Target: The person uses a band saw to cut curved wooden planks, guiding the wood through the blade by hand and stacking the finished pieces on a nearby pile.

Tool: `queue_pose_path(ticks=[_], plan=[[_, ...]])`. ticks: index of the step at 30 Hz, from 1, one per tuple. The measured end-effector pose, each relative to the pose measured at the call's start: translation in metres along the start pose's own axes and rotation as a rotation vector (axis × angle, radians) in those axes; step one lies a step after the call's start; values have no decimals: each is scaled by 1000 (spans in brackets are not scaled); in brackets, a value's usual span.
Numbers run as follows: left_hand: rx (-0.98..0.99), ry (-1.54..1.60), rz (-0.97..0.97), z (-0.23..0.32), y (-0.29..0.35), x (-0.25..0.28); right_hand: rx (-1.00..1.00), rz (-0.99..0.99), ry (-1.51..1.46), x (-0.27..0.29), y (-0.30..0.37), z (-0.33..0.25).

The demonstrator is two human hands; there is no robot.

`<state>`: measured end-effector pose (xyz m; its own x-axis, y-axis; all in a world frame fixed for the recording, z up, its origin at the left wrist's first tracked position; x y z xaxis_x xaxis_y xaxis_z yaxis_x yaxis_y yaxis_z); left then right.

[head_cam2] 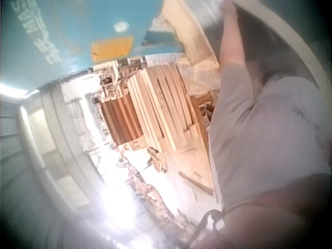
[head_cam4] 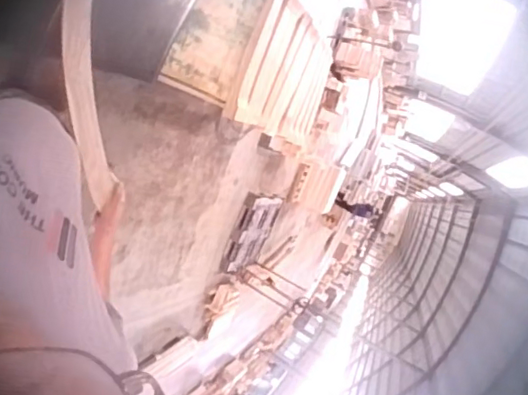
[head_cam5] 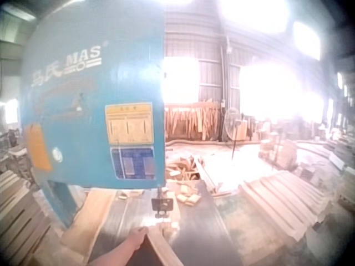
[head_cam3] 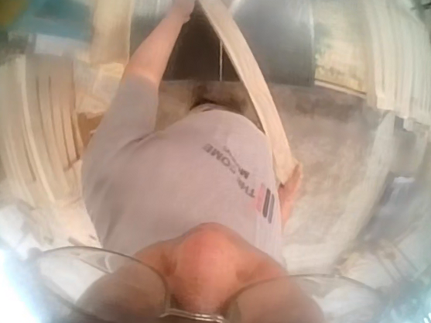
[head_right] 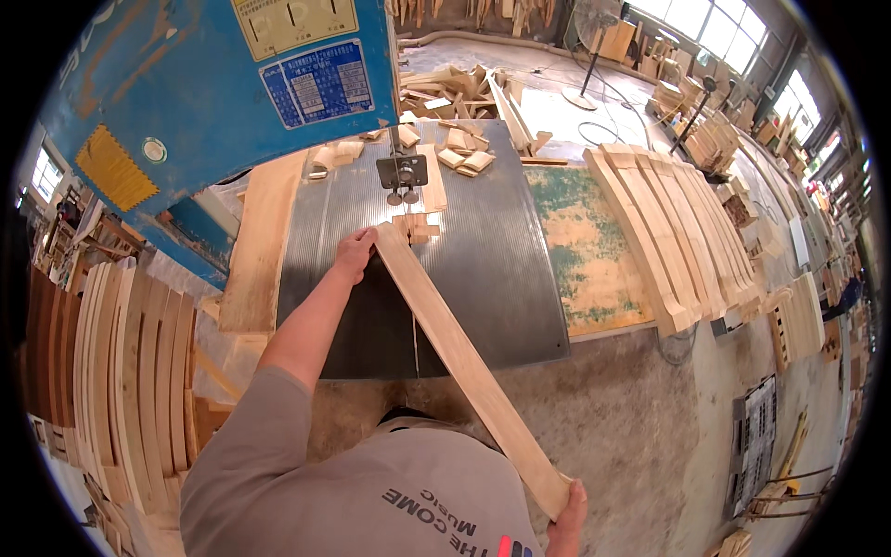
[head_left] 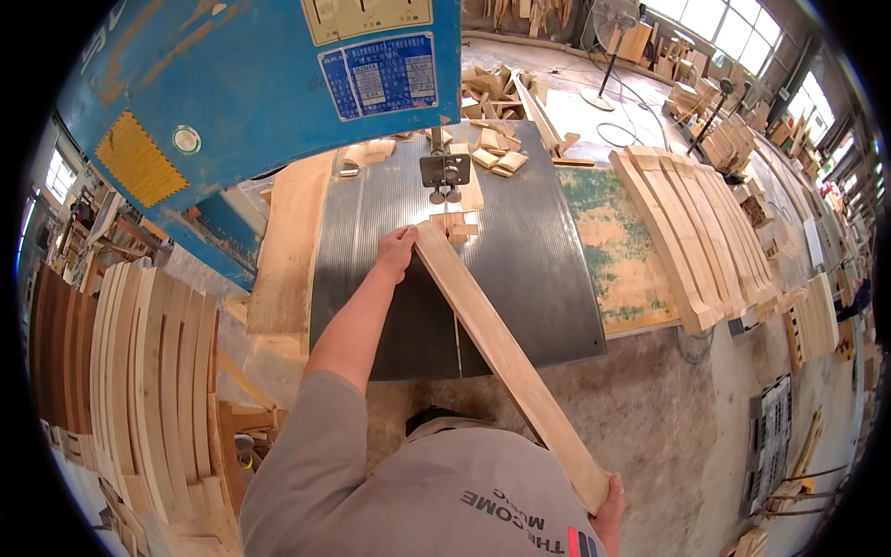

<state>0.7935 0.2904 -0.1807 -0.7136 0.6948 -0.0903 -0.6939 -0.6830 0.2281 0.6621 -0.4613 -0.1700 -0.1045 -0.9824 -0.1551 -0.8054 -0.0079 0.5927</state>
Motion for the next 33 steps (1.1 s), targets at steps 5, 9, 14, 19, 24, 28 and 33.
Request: queue_pose_path(ticks=[5,9,14,19,24,28,33], plan=[[-19,-7,-48,5,-11,-10,32,0,24,-6,0,4],[-34,-42,-64,4,-21,-10,35,2,54,-18,7,-2],[-15,-16,-99,13,-15,-15,0,67,44,-15,11,6],[-16,-41,-75,20,-16,-16,10,54,35,-23,14,7],[-17,-41,-101,19,-22,-19,-22,77,35,-27,20,10],[-34,-53,-105,15,-31,-17,-31,114,48,-28,22,11],[4,-54,-100,17,-30,-19,12,87,40,-35,24,7]])
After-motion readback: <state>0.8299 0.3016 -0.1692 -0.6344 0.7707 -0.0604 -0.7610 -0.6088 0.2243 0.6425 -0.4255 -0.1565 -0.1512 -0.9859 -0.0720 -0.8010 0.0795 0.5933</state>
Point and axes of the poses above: each hand's wrist, its own y-axis away from the middle knuckle, its own x-axis out of the back of the hand, z = x × y, the point moved 10 cm from there along -y, towards the middle knuckle, and after that the axes turned 5 degrees about -z, right-handed, at the moved point
